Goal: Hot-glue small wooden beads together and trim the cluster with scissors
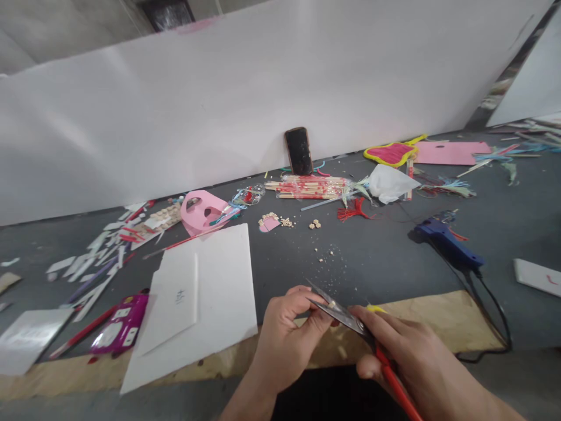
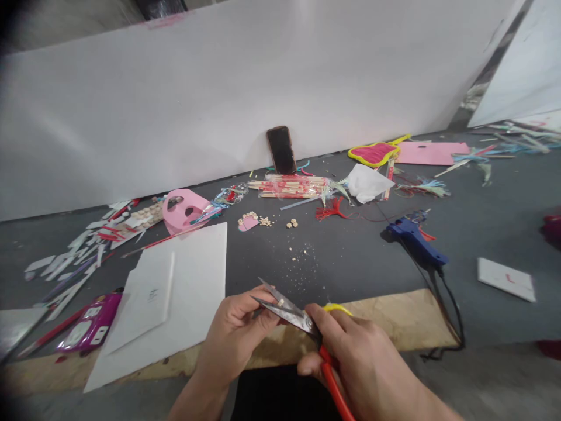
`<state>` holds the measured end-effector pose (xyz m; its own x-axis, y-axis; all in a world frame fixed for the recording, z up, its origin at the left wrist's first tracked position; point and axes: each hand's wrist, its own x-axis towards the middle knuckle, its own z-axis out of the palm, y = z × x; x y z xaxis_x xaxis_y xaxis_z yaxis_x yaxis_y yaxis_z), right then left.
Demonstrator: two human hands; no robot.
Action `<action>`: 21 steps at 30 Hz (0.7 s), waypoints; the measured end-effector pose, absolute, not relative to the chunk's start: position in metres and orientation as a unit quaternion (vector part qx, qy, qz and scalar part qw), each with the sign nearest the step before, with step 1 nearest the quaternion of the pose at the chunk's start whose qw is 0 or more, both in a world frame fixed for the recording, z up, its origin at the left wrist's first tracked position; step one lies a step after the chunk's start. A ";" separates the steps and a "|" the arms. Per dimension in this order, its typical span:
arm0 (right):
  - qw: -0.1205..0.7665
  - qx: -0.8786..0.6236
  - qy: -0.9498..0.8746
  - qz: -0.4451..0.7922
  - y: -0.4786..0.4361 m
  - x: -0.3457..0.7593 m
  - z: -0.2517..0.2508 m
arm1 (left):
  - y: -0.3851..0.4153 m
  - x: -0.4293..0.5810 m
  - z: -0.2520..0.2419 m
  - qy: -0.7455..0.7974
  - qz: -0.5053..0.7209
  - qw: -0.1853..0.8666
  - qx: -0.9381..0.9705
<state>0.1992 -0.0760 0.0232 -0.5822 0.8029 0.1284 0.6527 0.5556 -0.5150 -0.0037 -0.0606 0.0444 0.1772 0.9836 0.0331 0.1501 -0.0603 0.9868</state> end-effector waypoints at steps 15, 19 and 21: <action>0.214 -0.446 -0.852 0.168 -0.073 0.196 0.025 | -0.065 -0.003 0.036 0.501 0.434 0.315 0.679; 0.206 -0.425 -0.868 0.153 -0.071 0.198 0.027 | -0.062 -0.005 0.042 0.480 0.437 0.401 0.646; 0.205 -0.418 -0.870 0.161 -0.071 0.198 0.026 | -0.062 -0.005 0.043 0.476 0.438 0.430 0.630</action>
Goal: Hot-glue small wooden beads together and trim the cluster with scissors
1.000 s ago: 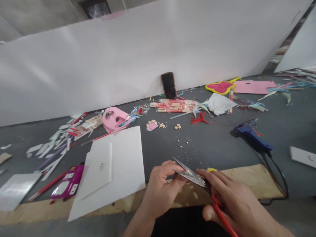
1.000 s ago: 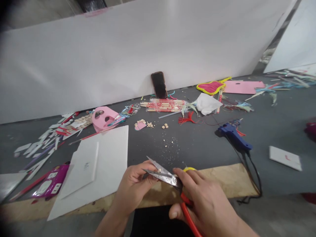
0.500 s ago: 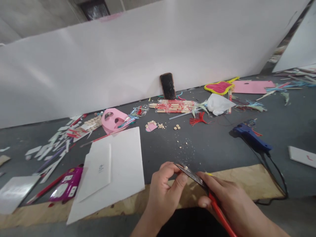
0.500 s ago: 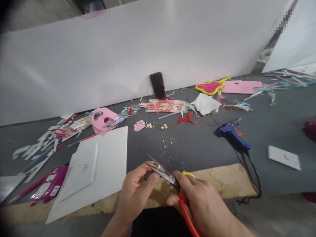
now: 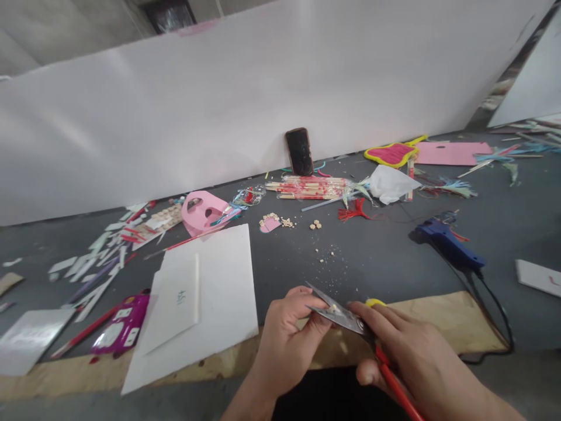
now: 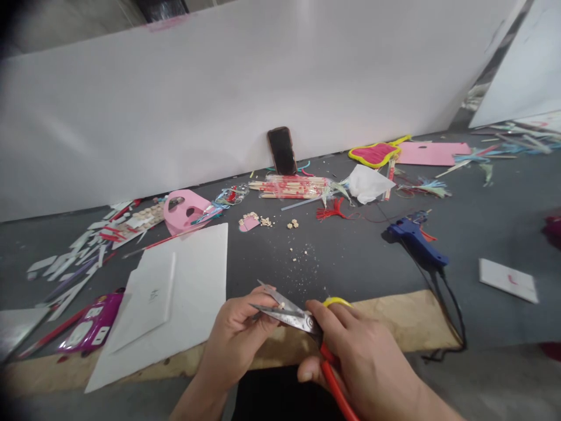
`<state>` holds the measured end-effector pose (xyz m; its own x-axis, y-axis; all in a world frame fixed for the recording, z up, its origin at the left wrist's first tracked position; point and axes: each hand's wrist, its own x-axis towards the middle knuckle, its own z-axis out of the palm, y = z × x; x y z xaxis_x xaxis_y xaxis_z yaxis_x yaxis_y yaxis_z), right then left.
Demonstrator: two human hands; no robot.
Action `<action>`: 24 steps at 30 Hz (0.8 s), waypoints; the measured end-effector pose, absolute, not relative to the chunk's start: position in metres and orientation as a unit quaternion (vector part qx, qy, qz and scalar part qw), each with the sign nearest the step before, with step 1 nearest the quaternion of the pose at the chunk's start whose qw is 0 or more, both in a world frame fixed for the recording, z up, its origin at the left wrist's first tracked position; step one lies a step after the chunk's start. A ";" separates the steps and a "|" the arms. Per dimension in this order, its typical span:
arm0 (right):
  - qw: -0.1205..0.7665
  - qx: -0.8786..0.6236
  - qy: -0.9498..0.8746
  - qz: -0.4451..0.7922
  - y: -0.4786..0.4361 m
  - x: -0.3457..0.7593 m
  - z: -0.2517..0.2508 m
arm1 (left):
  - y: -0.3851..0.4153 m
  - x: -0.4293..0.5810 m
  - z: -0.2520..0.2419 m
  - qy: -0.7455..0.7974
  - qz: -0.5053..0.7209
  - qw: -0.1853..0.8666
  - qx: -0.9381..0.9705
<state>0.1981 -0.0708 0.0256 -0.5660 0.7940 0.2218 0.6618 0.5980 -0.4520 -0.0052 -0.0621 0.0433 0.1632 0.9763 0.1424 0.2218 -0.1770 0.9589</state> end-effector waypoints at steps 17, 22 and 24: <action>0.190 -0.458 -0.852 0.167 -0.071 0.193 0.018 | -0.069 0.002 0.027 0.547 0.412 0.237 0.689; 0.184 -0.453 -0.856 0.169 -0.069 0.195 0.027 | -0.066 -0.001 0.032 0.514 0.436 0.291 0.679; 0.178 -0.450 -0.858 0.173 -0.068 0.196 0.029 | -0.065 -0.002 0.036 0.499 0.435 0.342 0.667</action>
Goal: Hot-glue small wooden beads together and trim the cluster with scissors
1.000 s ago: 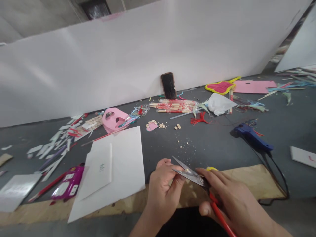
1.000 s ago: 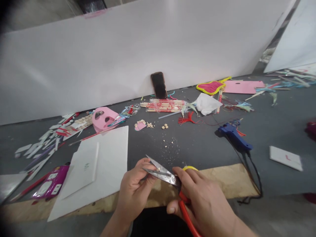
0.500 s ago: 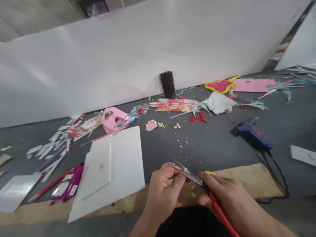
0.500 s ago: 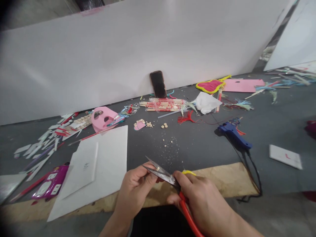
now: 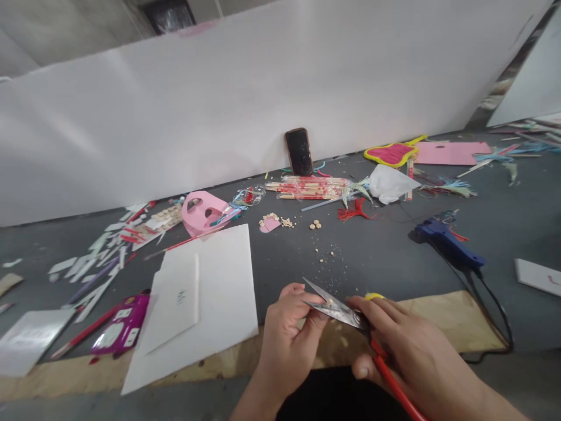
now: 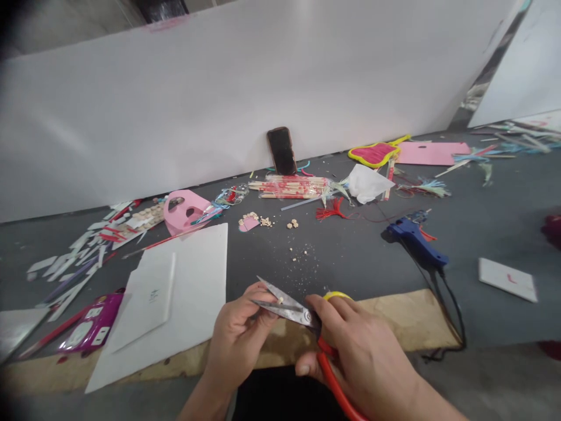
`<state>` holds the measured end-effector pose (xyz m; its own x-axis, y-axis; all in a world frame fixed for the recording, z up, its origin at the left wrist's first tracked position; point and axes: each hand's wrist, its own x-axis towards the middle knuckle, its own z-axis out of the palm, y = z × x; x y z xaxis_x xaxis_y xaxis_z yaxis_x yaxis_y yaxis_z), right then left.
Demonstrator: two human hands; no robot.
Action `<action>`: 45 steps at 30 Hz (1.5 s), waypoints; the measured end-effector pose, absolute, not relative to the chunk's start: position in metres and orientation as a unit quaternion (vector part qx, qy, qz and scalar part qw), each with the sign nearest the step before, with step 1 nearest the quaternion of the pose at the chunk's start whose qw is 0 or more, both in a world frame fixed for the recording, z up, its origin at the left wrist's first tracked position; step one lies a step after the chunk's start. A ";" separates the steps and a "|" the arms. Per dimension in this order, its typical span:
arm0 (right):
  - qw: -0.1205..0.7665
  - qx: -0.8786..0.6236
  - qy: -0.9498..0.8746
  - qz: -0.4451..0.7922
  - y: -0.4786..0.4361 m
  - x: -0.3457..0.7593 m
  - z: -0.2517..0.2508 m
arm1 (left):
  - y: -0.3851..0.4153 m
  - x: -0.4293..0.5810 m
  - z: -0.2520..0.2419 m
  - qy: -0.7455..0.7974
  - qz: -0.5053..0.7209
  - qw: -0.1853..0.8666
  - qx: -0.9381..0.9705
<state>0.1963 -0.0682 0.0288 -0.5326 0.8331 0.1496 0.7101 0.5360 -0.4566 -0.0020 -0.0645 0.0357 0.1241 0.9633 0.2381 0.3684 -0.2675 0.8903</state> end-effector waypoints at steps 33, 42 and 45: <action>0.169 -0.414 -0.876 0.181 -0.067 0.198 0.026 | -0.058 -0.006 0.040 0.455 0.433 0.484 0.609; 0.159 -0.445 -0.859 0.194 -0.066 0.193 0.014 | -0.063 0.001 0.030 0.517 0.434 0.390 0.626; 0.165 -0.456 -0.857 0.172 -0.065 0.193 0.013 | -0.064 0.004 0.023 0.543 0.430 0.322 0.645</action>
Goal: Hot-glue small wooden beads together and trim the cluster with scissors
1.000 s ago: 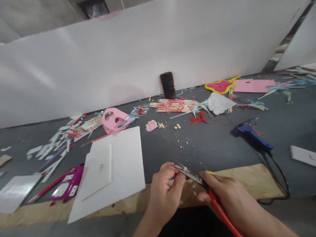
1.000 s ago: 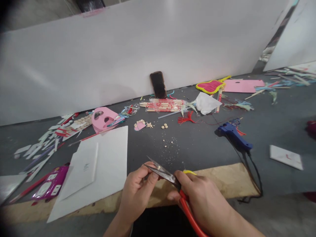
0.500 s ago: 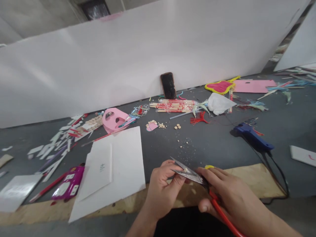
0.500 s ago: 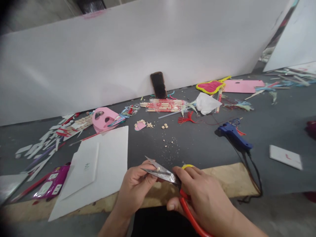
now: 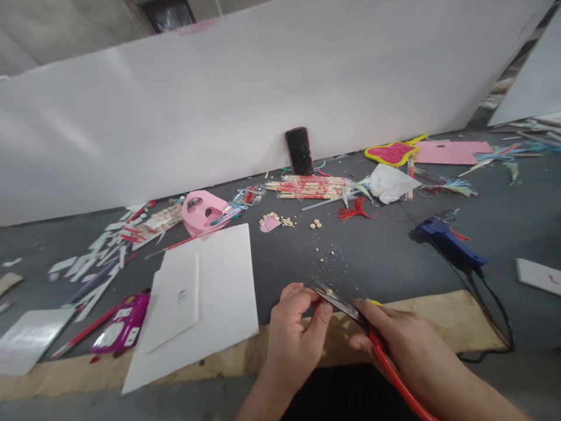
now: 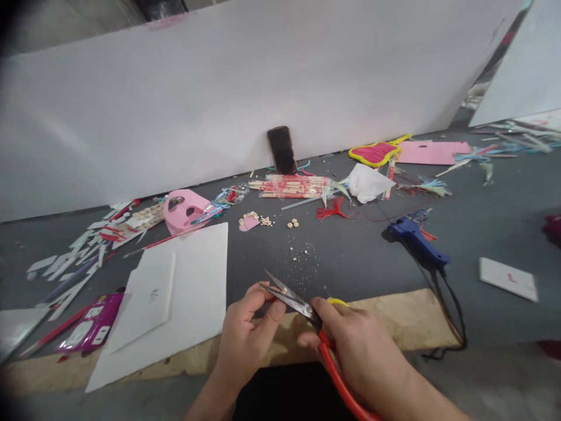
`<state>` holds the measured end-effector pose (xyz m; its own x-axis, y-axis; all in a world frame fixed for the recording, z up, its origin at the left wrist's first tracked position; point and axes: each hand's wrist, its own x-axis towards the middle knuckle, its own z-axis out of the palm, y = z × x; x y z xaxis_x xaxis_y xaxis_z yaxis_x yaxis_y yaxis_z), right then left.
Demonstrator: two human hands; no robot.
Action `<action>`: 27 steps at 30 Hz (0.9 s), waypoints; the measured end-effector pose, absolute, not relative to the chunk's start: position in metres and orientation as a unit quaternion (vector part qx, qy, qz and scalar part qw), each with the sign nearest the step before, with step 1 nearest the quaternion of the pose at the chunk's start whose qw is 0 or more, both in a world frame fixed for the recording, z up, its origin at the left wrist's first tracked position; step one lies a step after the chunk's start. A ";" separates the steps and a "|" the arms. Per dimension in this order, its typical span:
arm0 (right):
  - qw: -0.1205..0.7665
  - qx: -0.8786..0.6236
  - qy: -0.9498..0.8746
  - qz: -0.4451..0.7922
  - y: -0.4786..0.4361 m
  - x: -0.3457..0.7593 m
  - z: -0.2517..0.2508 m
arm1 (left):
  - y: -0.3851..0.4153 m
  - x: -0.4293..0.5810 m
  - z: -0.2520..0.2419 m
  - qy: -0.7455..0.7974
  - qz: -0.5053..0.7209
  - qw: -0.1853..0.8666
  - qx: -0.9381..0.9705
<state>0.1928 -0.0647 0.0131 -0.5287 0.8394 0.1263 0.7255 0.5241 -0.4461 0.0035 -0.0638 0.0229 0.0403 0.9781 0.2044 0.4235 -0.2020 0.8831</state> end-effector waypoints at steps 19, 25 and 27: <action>0.204 -0.420 -0.876 0.119 -0.066 0.197 0.018 | -0.063 0.001 0.028 0.489 0.454 0.288 0.687; 0.192 -0.427 -0.876 0.119 -0.064 0.196 0.014 | -0.066 0.003 0.024 0.511 0.434 0.301 0.678; 0.193 -0.432 -0.873 0.122 -0.064 0.196 0.013 | -0.067 0.005 0.021 0.527 0.434 0.299 0.666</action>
